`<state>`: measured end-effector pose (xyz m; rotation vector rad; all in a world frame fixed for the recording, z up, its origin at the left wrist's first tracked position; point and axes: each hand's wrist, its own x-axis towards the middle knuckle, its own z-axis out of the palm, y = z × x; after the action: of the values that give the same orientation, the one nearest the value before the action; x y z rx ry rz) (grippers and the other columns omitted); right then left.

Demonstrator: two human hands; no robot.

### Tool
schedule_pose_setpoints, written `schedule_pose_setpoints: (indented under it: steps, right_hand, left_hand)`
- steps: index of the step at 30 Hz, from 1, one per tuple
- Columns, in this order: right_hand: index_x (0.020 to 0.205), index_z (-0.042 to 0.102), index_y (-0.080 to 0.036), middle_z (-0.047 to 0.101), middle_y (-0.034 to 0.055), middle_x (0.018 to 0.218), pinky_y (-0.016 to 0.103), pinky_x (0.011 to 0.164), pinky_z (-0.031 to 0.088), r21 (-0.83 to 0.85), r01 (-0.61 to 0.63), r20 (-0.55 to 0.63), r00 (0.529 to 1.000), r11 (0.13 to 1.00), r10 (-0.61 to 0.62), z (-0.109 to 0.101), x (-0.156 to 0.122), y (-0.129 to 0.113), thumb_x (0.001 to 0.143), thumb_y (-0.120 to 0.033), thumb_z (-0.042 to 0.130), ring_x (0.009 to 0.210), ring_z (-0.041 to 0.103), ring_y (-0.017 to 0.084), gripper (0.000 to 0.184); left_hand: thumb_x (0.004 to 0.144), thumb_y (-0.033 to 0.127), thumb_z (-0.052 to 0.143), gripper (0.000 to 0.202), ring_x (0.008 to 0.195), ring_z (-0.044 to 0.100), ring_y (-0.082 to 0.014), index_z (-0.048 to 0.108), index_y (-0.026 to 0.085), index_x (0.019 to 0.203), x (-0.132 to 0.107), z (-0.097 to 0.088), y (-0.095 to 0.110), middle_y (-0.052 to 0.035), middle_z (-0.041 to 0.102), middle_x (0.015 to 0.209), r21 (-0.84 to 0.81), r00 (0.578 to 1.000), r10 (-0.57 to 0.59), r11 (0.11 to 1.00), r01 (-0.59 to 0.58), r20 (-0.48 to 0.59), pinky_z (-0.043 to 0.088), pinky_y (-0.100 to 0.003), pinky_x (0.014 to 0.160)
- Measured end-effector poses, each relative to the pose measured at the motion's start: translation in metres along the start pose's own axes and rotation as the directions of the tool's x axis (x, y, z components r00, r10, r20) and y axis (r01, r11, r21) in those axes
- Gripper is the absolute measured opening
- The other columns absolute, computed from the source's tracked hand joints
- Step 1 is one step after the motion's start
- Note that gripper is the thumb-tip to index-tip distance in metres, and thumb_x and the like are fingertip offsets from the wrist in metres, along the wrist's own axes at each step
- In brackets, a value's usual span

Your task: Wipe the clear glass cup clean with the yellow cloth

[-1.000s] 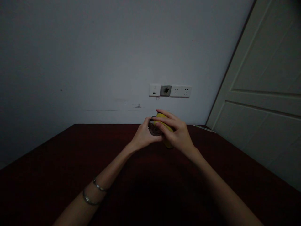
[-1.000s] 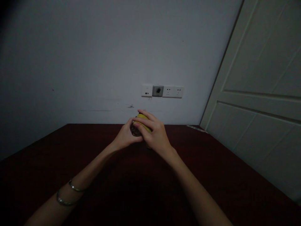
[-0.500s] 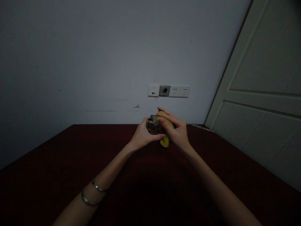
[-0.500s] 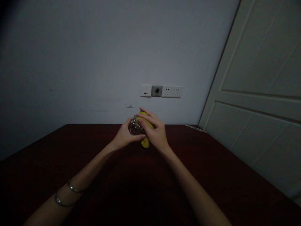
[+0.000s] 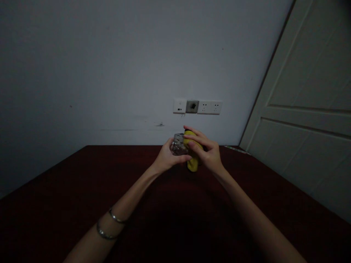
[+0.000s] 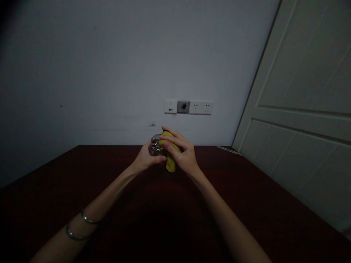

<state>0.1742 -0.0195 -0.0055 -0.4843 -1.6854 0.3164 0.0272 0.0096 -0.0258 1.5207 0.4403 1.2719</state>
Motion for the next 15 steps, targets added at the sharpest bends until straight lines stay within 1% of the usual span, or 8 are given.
schedule_pose_setpoints:
  steps: [2,4,7,10,12,15]
  right_hand:
    - [0.1,0.069,-0.033,0.06,0.0004,0.125,0.042,0.1,0.043,0.016,-0.037,-0.047,0.998,0.999,0.037,0.0007,0.0002,0.0037,0.084,-0.024,0.058,0.115,0.056,0.019,0.021]
    - [0.101,0.069,-0.032,0.06,0.0008,0.125,0.042,0.1,0.042,0.007,-0.041,-0.062,0.997,0.999,0.041,0.0014,-0.0003,0.0042,0.084,-0.025,0.058,0.115,0.056,0.019,0.021]
    - [0.1,0.069,-0.032,0.059,0.0005,0.127,0.042,0.101,0.042,-0.029,-0.004,-0.016,1.0,1.0,0.003,0.0026,-0.0017,0.0003,0.083,-0.026,0.059,0.116,0.055,0.019,0.021]
    - [0.099,0.07,-0.032,0.058,0.0004,0.128,0.041,0.101,0.042,-0.03,0.002,0.011,1.0,1.0,-0.002,0.0034,-0.0021,-0.0027,0.082,-0.026,0.061,0.116,0.055,0.019,0.02]
    - [0.1,0.07,-0.031,0.059,0.0006,0.127,0.041,0.102,0.041,0.0,-0.039,-0.029,0.999,0.999,0.039,0.0032,-0.0013,-0.0016,0.082,-0.028,0.06,0.116,0.055,0.019,0.02]
    - [0.1,0.07,-0.029,0.06,0.0016,0.125,0.043,0.103,0.04,0.051,-0.142,-0.095,0.985,0.989,0.146,0.0026,0.0006,0.0027,0.083,-0.033,0.059,0.117,0.055,0.019,0.021]
  left_hand:
    - [0.044,0.026,0.086,0.07,0.08,0.06,-0.0151,0.048,0.014,0.101,-0.0006,0.0007,-0.0002,-0.0045,0.061,0.092,-0.004,1.0,-0.009,1.0,0.009,0.004,0.049,-0.031,0.073]
    - [0.044,0.026,0.086,0.071,0.077,0.06,-0.0149,0.047,0.014,0.102,-0.0005,0.0006,-0.0004,-0.0039,0.061,0.09,-0.007,1.0,-0.02,1.0,0.02,-0.003,0.049,-0.03,0.071]
    - [0.044,0.028,0.086,0.072,0.075,0.06,-0.0149,0.046,0.014,0.103,0.0005,-0.0002,-0.0006,-0.0034,0.061,0.089,-0.008,0.999,-0.042,0.999,0.042,-0.031,0.05,-0.03,0.069]
    - [0.044,0.031,0.086,0.072,0.079,0.062,-0.0164,0.046,0.014,0.102,0.0009,0.0,0.0,-0.0044,0.062,0.091,-0.017,0.998,-0.036,0.999,0.036,-0.046,0.05,-0.032,0.073]
    - [0.042,0.033,0.087,0.076,0.083,0.062,-0.0183,0.046,0.014,0.103,0.0004,0.0013,0.0009,-0.0054,0.062,0.093,-0.014,0.999,-0.027,1.0,0.027,-0.037,0.049,-0.033,0.075]
    - [0.039,0.034,0.088,0.079,0.085,0.062,-0.0197,0.046,0.015,0.103,-0.0006,0.0036,0.0018,-0.0066,0.062,0.095,0.018,0.999,-0.036,0.999,0.036,-0.023,0.049,-0.034,0.076]
